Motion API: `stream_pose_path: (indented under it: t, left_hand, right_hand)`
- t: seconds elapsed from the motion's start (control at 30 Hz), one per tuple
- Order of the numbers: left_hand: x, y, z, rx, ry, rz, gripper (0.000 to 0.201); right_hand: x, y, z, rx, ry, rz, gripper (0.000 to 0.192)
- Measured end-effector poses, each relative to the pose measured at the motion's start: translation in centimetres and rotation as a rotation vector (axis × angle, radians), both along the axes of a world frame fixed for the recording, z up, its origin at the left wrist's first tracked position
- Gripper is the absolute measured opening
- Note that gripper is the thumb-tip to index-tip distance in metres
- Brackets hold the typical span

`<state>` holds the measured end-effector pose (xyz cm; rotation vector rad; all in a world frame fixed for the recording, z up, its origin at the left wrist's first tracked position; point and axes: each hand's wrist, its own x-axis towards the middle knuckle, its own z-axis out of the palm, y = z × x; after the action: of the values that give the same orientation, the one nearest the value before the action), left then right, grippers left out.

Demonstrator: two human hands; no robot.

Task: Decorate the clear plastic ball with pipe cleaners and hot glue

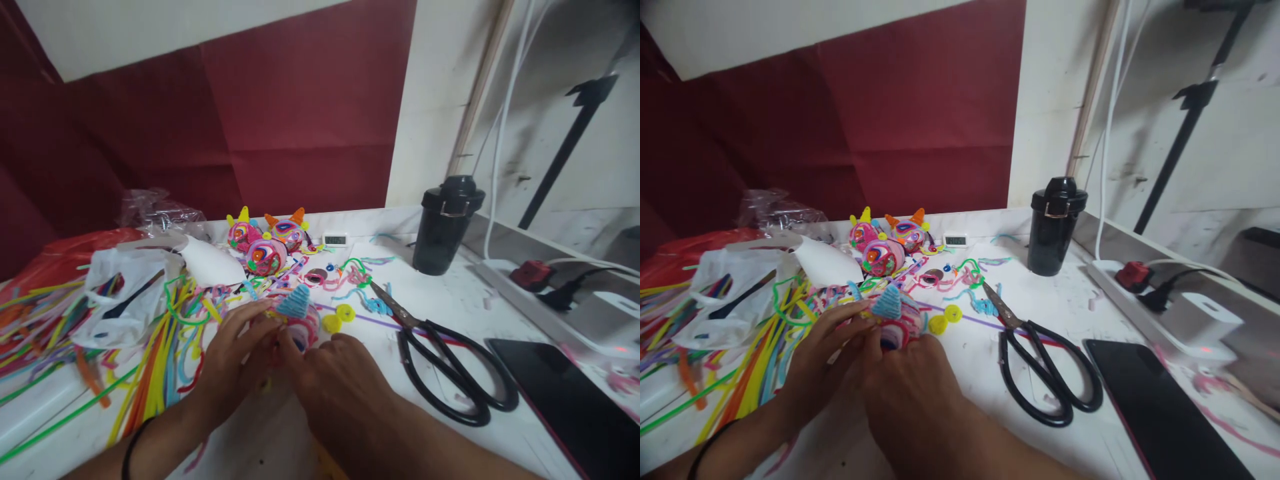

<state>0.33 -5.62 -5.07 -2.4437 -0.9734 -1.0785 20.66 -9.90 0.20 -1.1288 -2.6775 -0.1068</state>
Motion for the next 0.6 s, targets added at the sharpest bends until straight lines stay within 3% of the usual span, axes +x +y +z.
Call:
stream_pose_path:
  t: [0.6]
  left_hand:
    - [0.75,0.44,-0.03,0.022,-0.093,-0.057,0.023]
  right_hand:
    - [-0.60,0.07,-0.48,0.036,-0.248,-0.126,0.061]
